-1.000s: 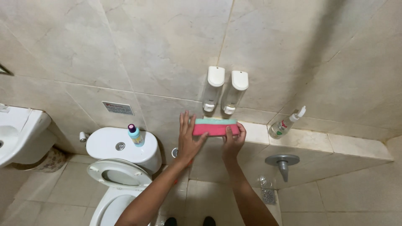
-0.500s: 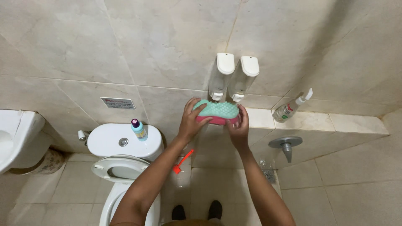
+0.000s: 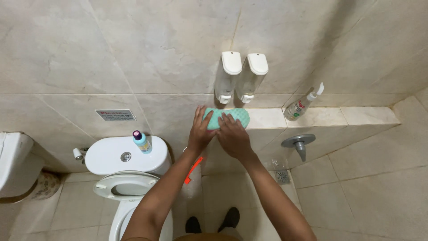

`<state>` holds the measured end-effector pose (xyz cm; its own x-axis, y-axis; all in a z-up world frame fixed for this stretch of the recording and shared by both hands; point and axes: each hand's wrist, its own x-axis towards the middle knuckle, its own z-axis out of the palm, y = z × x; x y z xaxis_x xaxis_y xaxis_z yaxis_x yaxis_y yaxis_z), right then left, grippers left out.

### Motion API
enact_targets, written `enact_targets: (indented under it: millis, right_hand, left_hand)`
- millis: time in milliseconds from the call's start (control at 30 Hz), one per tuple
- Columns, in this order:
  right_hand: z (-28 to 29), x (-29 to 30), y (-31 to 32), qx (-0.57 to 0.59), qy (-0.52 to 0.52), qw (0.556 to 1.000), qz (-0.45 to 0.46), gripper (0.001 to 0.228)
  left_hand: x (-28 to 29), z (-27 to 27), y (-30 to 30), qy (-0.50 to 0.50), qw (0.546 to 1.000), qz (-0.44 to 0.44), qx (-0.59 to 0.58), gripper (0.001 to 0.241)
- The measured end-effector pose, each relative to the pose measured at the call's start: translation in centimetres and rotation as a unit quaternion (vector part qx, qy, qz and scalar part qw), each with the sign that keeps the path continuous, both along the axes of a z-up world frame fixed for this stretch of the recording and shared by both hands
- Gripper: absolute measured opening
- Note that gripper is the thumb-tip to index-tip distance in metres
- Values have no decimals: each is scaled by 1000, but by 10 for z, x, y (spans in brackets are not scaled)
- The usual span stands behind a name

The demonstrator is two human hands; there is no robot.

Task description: The person scrubs the tiled bathroom wall and a built-in shelf using a pink and green sponge. They then apply a cleaning solution from a spray bottle onto the sponge and continue scrubbing the wall area around the soap dispensers.

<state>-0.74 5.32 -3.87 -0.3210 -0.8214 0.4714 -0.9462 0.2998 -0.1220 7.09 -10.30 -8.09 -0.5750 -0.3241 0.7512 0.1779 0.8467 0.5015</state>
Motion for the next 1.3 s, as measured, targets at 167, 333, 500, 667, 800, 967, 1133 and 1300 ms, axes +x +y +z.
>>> enact_targets:
  millis: [167,333,500,667,800,967,1133,1300]
  right_hand:
    - [-8,-29,14,-30,18,997,-74,64]
    - [-5,-33,2,-46,58,995,-70,64]
    - [24,-69,23,-308,-347,873,-153,37]
    - [56,-60,14,-343,-265,899,-64,58]
    - [58,-54,11,-330,-232,914,-41,62]
    - [44,-77,5,-362,-325,873,-50,58]
    - [42,-96,5,-388,-461,798,20,55]
    - [36,-103,4,-401,-461,791,40,50]
  left_hand:
    - [-5,-2,5,21,1000,2,15,69]
    - [-10,4,7,-5,1000,27,7,62]
    - [-14,15,23,40,999,11,28,55]
    - [-34,15,37,42,998,12,43,56]
    - [-42,21,36,36,998,12,55,56]
    - [-49,18,32,43,997,29,63,54]
    - [-51,30,30,58,995,38,73,51]
    - [-57,31,29,72,994,40,69,45]
